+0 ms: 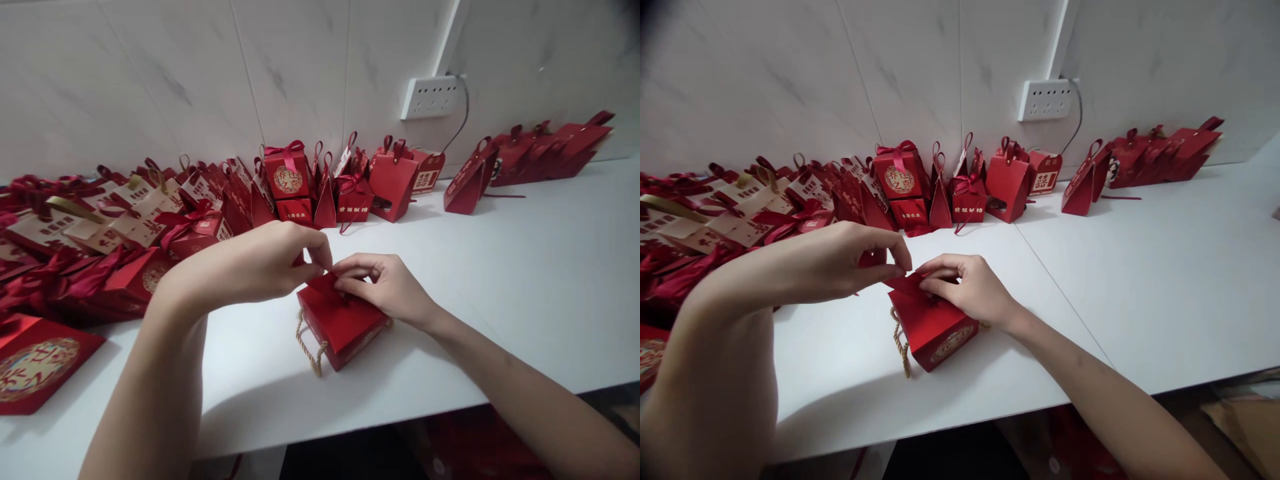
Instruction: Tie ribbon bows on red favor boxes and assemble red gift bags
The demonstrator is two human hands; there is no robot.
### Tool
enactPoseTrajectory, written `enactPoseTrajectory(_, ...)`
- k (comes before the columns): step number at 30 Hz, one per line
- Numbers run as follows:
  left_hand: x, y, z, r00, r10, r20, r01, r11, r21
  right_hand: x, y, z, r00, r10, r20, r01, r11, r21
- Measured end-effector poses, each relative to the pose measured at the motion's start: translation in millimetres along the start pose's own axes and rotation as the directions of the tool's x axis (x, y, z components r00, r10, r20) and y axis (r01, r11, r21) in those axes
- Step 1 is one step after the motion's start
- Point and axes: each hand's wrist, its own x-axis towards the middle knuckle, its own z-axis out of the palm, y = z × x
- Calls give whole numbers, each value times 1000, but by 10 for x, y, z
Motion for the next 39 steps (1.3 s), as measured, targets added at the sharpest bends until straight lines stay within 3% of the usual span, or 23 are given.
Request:
enactPoseTrajectory(8,154,69,153,993,41,-109,-51,995,-82,-12,8,5,999,-35,-2,35,999,29)
enactPoseTrajectory(15,257,-27,220,988,-63,-139,28,970,-242,11,28,-10,998,-63,-20,63,998,-32)
enactPoseTrajectory(21,174,-287,571,944,-185,-272,73,924,-375,50,68,7,1000,-29,-3,29,993,117)
enactPoseTrajectory(25,30,-323,755,928,-228,-293,98,912,-398,35,86,44,999,-31,-42,38,982,183)
enactPoseTrajectory(30,-67,-222,724,942,-167,-292,57,935,-350,-3,102,102,985,-104,-134,117,989,93)
enactPoseTrajectory(35,-92,-206,691,955,-126,-267,7,913,-408,-33,79,137,952,-156,-264,146,988,-57)
enactPoseTrajectory(39,-102,-217,705,958,-121,-259,-11,891,-455,-43,68,141,946,-159,-284,142,987,-79)
